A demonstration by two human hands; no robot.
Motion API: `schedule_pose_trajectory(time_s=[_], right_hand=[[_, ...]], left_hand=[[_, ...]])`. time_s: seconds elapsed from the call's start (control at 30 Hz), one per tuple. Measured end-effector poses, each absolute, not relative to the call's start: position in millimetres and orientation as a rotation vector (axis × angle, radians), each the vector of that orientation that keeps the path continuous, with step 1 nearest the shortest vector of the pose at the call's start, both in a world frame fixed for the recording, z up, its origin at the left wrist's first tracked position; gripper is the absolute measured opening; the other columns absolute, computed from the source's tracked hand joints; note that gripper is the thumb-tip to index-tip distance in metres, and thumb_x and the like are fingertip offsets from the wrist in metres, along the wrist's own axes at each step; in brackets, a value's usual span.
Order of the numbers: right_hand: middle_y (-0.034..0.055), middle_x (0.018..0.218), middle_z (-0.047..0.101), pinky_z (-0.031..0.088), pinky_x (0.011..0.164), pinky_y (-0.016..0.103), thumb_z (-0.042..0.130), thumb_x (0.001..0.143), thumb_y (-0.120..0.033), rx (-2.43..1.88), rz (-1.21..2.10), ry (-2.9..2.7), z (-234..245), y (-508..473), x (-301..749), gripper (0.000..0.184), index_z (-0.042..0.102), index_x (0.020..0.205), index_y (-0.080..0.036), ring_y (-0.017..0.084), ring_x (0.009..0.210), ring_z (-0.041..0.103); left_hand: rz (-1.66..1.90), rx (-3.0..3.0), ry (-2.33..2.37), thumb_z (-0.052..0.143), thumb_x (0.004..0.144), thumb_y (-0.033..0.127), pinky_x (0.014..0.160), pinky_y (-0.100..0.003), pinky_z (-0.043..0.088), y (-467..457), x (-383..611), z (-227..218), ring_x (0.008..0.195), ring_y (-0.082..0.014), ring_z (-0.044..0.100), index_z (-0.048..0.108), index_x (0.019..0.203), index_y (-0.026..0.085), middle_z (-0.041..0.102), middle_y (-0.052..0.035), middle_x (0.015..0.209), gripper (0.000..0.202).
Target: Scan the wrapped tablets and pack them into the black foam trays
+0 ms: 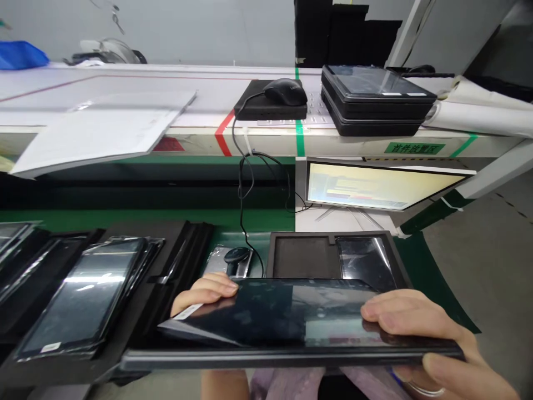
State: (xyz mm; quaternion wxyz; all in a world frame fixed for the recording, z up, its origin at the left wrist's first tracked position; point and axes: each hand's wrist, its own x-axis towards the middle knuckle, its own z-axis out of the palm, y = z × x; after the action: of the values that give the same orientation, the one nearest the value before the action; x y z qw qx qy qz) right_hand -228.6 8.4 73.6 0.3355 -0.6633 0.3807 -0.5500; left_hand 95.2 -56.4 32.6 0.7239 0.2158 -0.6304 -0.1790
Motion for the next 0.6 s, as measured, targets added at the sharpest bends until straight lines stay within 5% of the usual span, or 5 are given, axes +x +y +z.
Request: schedule_pose_trajectory(time_s=[0.17,0.3,0.4,0.6], right_hand=[[0.0035,0.086,0.070,0.061,0.071,0.033,0.057,0.089,-0.027,-1.969,-1.471,1.004,94.8,3.4,-230.2,0.022,0.066,0.109,-0.030,0.024,0.083,0.069],[0.0047,0.102,0.069,0.063,0.069,0.033,0.066,0.082,-0.024,-2.350,-1.422,0.671,91.8,-7.2,-247.4,0.034,0.065,0.116,-0.028,0.026,0.086,0.069],[0.0062,0.105,0.069,0.063,0.064,0.031,0.068,0.082,-0.034,-2.324,-1.413,0.753,79.0,-7.5,-248.9,0.031,0.067,0.112,-0.030,0.026,0.084,0.070],[0.0054,0.098,0.069,0.063,0.064,0.033,0.060,0.087,-0.030,-2.230,-1.686,0.990,67.4,0.0,-231.6,0.016,0.071,0.097,-0.026,0.026,0.085,0.069]], left_hand=[[-0.342,0.417,-1.504,0.069,0.080,0.026,0.054,-0.023,0.053,-54.5,84.5,39.8,0.057,-0.0146,0.065,0.066,0.088,0.019,0.071,-0.0008,0.073,0.012],[-0.350,0.561,-1.207,0.068,0.079,0.018,0.058,-0.022,0.049,-42.1,60.5,42.5,0.060,-0.0119,0.061,0.062,0.079,0.016,0.067,0.0013,0.068,0.007],[-0.363,0.647,-1.134,0.065,0.080,0.014,0.061,-0.023,0.047,-34.0,47.2,43.7,0.063,-0.0116,0.058,0.059,0.078,0.016,0.064,0.0014,0.068,0.007],[-0.279,0.667,-1.219,0.059,0.082,0.009,0.061,-0.025,0.046,-34.1,47.7,43.4,0.065,-0.0122,0.057,0.058,0.080,0.014,0.064,0.0000,0.071,0.006]])
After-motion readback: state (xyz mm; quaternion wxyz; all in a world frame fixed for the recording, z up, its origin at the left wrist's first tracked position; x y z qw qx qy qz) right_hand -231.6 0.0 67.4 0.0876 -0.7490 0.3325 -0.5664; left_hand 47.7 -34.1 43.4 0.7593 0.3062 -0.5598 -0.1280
